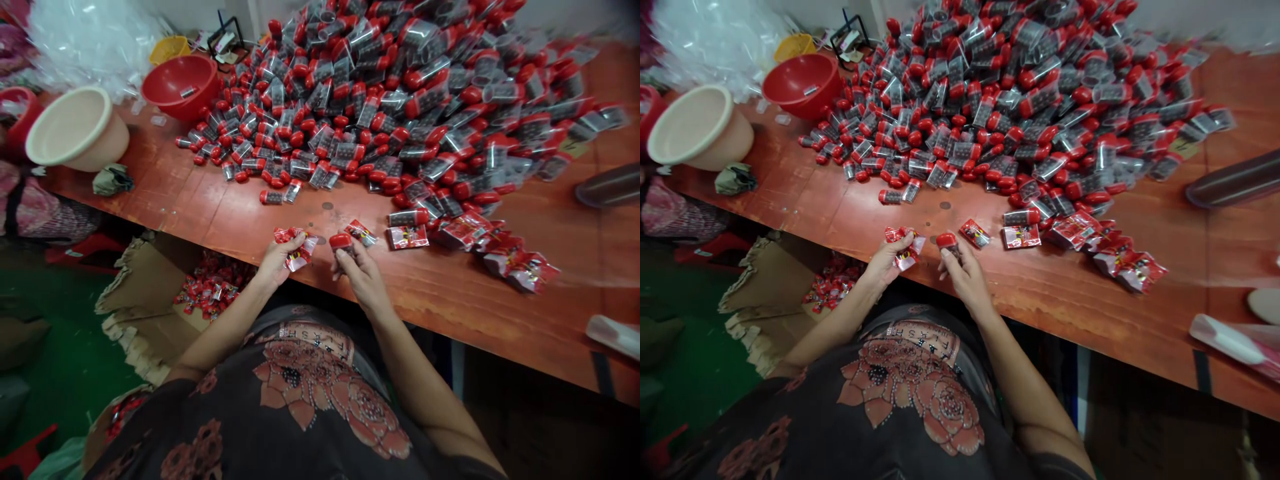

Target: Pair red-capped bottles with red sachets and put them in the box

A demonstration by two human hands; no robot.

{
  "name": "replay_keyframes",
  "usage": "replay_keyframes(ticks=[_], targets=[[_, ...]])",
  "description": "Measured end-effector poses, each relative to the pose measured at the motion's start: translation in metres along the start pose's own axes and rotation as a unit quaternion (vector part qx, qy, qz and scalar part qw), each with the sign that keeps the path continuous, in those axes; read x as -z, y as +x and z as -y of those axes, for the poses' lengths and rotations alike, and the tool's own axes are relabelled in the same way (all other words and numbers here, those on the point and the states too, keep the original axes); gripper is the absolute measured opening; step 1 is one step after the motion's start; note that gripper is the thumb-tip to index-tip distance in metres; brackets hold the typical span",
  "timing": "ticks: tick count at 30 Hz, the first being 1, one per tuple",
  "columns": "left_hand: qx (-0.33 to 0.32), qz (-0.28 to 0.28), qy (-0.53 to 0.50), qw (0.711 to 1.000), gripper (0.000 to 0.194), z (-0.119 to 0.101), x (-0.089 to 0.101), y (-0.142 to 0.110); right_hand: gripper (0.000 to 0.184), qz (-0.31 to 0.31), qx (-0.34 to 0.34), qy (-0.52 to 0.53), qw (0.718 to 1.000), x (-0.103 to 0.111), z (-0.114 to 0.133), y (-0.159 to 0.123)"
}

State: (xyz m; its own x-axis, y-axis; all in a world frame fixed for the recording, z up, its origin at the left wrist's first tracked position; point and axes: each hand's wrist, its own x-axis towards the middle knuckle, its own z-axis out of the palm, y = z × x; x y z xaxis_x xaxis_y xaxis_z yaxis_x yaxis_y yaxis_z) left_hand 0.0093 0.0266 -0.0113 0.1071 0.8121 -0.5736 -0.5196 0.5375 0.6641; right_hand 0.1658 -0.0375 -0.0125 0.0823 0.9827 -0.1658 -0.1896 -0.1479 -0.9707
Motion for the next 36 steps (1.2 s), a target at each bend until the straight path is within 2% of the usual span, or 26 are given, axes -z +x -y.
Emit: replay_keyframes(ticks=[4, 9, 18, 25, 28, 33, 36], targets=[[0.013, 0.003, -0.006, 1.0, 0.013, 0.001, -0.002, -0.001, 0.037, -0.025, 0.019, -0.004, 1.0, -0.013, 0.0, -0.013], [0.01, 0.009, -0.006, 1.0, 0.022, 0.0, -0.005, -0.006, 0.034, -0.059, 0.035, -0.022, 0.997, -0.022, -0.009, -0.012], [-0.046, 0.006, 0.017, 0.999, 0.033, -0.001, -0.008, -0.012, 0.036, -0.022, 0.012, -0.03, 0.999, -0.022, -0.011, -0.011], [-0.09, 0.001, 0.046, 0.995, 0.03, -0.003, -0.006, -0.012, 0.037, -0.007, 0.025, -0.069, 0.997, -0.017, -0.007, -0.013], [-0.086, 0.006, 0.055, 0.995, 0.03, -0.005, -0.006, -0.014, 0.037, -0.003, 0.026, -0.074, 0.997, -0.016, -0.005, -0.014], [-0.075, 0.019, 0.072, 0.994, 0.029, -0.008, -0.004, -0.018, 0.04, -0.003, -0.016, -0.025, 1.0, -0.015, 0.0, -0.011], [-0.092, 0.033, 0.086, 0.991, 0.028, -0.009, -0.003, -0.02, 0.037, -0.015, -0.029, 0.008, 0.999, -0.014, 0.0, -0.009]])
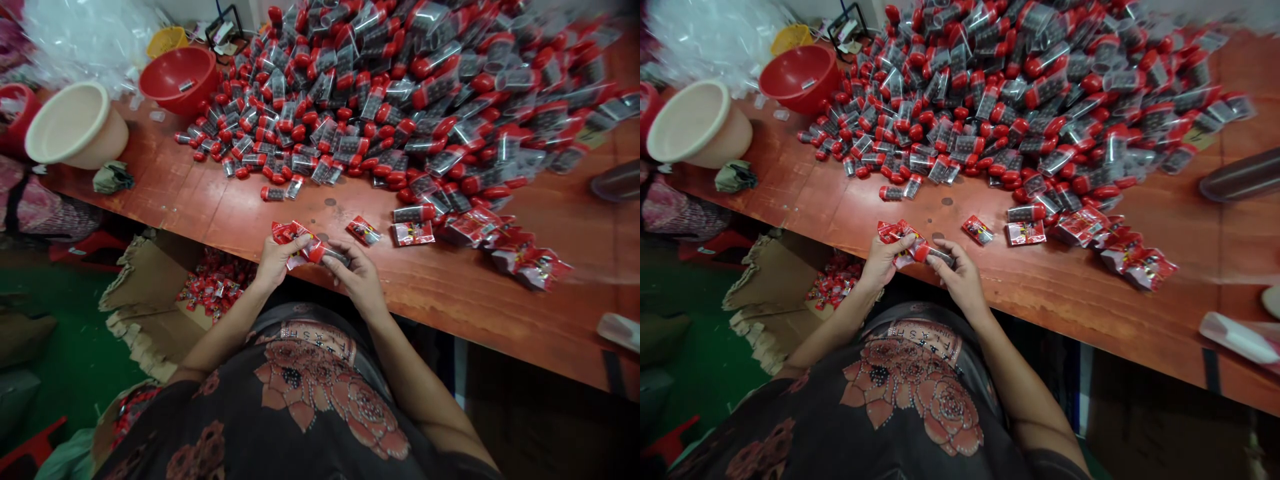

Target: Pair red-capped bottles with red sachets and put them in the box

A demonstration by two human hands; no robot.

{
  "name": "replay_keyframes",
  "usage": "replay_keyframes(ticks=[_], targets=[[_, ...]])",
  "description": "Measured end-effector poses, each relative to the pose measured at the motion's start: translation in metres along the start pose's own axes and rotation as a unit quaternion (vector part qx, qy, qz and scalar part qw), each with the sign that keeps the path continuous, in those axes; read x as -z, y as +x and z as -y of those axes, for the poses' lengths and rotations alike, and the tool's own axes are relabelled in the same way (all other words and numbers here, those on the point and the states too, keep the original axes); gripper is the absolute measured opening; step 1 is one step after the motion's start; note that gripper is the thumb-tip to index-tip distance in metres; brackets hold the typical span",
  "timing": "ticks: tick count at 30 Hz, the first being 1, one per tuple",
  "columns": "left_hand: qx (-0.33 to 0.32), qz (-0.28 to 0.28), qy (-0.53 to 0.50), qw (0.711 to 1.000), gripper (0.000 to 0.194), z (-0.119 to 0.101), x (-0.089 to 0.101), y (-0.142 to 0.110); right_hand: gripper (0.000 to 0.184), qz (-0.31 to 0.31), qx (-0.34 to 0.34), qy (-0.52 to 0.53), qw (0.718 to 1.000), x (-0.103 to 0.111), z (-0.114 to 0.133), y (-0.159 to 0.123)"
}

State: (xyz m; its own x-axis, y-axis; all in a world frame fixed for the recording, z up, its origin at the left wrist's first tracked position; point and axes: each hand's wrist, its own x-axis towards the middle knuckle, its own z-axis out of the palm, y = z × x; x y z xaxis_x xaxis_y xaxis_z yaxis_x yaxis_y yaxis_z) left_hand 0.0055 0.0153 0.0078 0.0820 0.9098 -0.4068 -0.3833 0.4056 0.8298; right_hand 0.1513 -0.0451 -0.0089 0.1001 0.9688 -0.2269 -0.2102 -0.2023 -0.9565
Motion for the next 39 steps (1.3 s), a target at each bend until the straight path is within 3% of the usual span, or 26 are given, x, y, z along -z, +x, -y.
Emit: replay_keyframes(ticks=[4, 11, 19, 26, 29, 35, 39], targets=[[-0.02, 0.004, 0.015, 1.0, 0.029, -0.001, 0.0, -0.004, 0.034, -0.018, 0.003, 0.024, 1.0, 0.0, -0.004, 0.0], [-0.007, 0.002, 0.016, 1.0, 0.03, -0.003, -0.001, -0.009, 0.03, 0.013, -0.007, 0.011, 1.0, 0.0, -0.003, -0.002], [-0.021, 0.003, 0.022, 1.0, 0.03, -0.003, -0.002, -0.012, 0.032, -0.072, 0.005, 0.021, 0.997, -0.009, -0.005, -0.007], [-0.007, 0.029, 0.027, 0.999, 0.035, -0.001, -0.001, -0.017, 0.032, -0.096, 0.006, 0.035, 0.995, -0.021, -0.008, -0.009], [-0.007, 0.024, 0.026, 0.999, 0.034, -0.002, -0.002, -0.018, 0.032, -0.085, 0.006, 0.042, 0.995, -0.022, -0.008, -0.009], [0.002, 0.014, 0.0, 1.0, 0.032, -0.005, -0.001, -0.017, 0.039, 0.018, 0.043, 0.002, 0.999, -0.015, -0.009, -0.01], [0.014, 0.021, 0.015, 1.0, 0.028, 0.0, 0.003, -0.017, 0.043, -0.016, 0.057, 0.007, 0.998, -0.015, -0.017, -0.011]])
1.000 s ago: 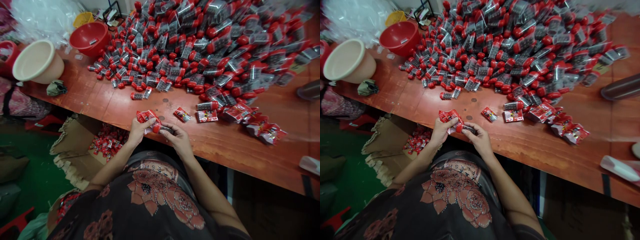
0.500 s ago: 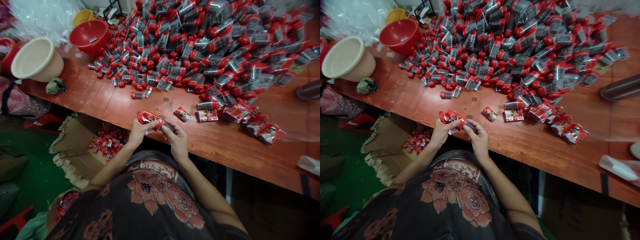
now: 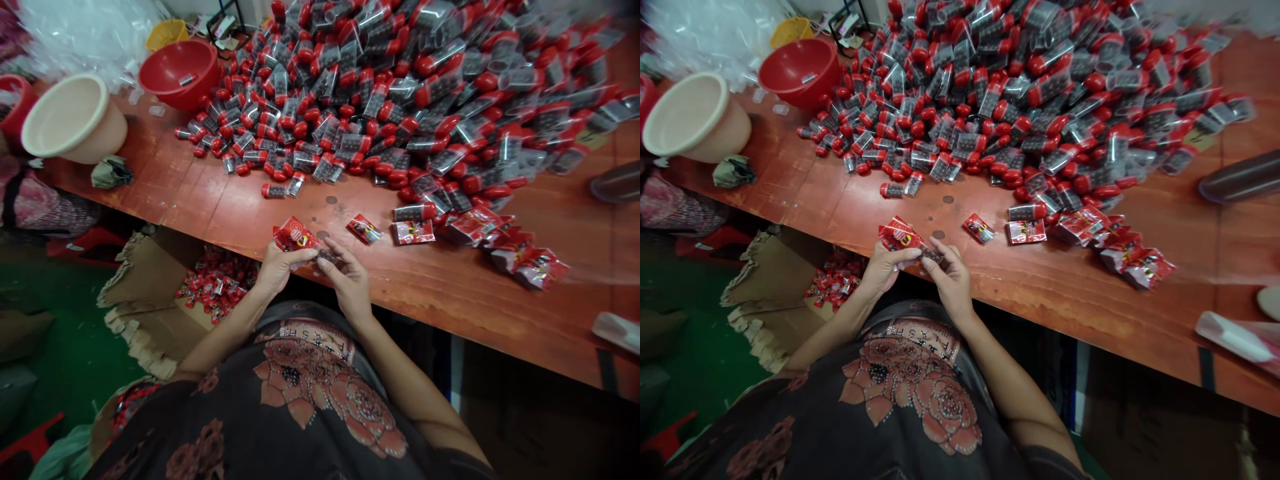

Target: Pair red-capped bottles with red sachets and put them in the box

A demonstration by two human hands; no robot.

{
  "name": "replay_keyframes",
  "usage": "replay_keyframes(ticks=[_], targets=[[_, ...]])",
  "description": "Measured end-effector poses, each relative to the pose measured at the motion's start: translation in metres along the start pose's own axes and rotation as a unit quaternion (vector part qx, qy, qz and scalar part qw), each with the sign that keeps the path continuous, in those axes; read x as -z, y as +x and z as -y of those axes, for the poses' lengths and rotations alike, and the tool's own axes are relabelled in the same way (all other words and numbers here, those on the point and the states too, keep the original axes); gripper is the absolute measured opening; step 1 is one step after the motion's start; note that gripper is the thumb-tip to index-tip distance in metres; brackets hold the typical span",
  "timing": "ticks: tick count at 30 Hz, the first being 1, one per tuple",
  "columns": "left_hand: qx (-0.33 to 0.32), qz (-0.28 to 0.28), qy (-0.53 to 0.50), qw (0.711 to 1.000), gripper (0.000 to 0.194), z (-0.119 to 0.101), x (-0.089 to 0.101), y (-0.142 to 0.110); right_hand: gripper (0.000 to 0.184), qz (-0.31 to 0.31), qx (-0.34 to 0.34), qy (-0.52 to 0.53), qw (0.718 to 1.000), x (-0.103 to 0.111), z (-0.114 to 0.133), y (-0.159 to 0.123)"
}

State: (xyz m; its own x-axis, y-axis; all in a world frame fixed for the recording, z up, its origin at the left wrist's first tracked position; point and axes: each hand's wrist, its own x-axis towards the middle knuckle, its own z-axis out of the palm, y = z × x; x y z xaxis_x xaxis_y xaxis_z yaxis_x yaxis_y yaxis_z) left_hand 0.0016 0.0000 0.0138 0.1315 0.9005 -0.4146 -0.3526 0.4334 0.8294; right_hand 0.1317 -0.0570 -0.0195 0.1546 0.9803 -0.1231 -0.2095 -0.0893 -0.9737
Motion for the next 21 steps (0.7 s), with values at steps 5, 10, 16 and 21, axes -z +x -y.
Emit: replay_keyframes(ticks=[5, 10, 16, 21], targets=[[0.018, 0.01, -0.01, 1.0, 0.026, 0.004, 0.001, 0.002, 0.036, -0.019, 0.045, -0.034, 0.998, -0.002, -0.004, -0.004], [-0.042, -0.052, -0.051, 0.996, 0.026, 0.01, -0.013, -0.009, 0.034, -0.095, 0.055, -0.01, 0.994, -0.012, 0.0, -0.012], [-0.095, -0.099, -0.095, 0.986, 0.026, 0.017, -0.025, -0.02, 0.032, -0.134, 0.08, -0.027, 0.987, -0.02, 0.001, -0.016], [-0.092, -0.094, -0.113, 0.985, 0.027, 0.024, -0.026, -0.021, 0.031, -0.149, 0.051, 0.056, 0.986, -0.022, -0.002, -0.014]])
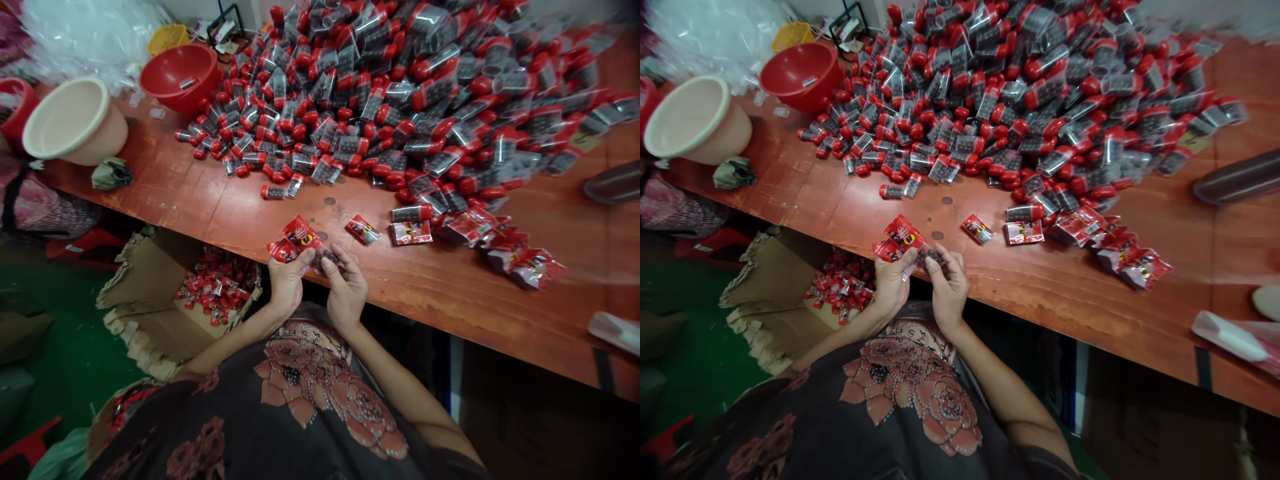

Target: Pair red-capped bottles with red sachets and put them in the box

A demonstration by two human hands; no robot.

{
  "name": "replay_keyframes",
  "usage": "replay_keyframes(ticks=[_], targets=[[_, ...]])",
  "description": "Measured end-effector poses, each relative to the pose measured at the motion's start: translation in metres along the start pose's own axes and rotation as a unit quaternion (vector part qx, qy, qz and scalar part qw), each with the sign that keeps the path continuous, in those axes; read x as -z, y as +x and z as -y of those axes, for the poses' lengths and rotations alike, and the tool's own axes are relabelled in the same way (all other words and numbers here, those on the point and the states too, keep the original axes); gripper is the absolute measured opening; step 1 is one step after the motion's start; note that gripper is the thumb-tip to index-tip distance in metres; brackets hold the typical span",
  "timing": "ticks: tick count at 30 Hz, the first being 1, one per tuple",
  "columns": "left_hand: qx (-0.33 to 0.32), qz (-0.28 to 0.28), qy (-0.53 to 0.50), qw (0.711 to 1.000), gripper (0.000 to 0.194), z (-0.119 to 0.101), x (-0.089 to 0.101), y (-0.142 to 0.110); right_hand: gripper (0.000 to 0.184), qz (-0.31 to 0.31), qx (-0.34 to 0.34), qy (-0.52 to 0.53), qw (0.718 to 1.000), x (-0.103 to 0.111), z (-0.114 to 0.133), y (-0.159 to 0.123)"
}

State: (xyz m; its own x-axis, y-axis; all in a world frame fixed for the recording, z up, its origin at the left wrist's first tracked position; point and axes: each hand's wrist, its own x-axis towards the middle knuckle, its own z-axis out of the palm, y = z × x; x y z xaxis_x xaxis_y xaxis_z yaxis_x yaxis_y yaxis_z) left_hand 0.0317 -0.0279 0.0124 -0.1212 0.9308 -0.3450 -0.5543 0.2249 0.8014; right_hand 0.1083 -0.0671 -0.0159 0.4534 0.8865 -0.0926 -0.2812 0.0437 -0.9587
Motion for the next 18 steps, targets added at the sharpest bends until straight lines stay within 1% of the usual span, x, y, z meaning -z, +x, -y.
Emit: replay_keyframes(ticks=[2, 5, 8, 12, 15, 18], targets=[[0.015, 0.011, 0.008, 1.0, 0.029, 0.002, 0.001, 0.001, 0.033, -0.004, -0.033, 0.032, 0.999, 0.0, -0.002, 0.002], [0.031, 0.035, 0.008, 0.999, 0.031, 0.001, 0.004, 0.006, 0.035, 0.011, -0.063, 0.031, 0.997, 0.004, -0.004, 0.007], [0.013, 0.029, -0.005, 0.999, 0.029, -0.006, 0.007, 0.016, 0.035, 0.03, -0.059, 0.017, 0.998, 0.009, -0.004, 0.01], [0.002, -0.003, 0.026, 1.0, 0.031, -0.016, 0.011, 0.027, 0.033, 0.034, -0.039, 0.0, 0.999, 0.012, -0.004, 0.009], [-0.009, -0.024, 0.035, 0.999, 0.032, -0.021, 0.012, 0.028, 0.03, 0.034, -0.031, 0.001, 0.999, 0.011, -0.004, 0.007], [-0.015, -0.021, 0.039, 0.999, 0.032, -0.022, 0.012, 0.025, 0.03, 0.032, -0.032, 0.003, 0.999, 0.011, -0.003, 0.007]])
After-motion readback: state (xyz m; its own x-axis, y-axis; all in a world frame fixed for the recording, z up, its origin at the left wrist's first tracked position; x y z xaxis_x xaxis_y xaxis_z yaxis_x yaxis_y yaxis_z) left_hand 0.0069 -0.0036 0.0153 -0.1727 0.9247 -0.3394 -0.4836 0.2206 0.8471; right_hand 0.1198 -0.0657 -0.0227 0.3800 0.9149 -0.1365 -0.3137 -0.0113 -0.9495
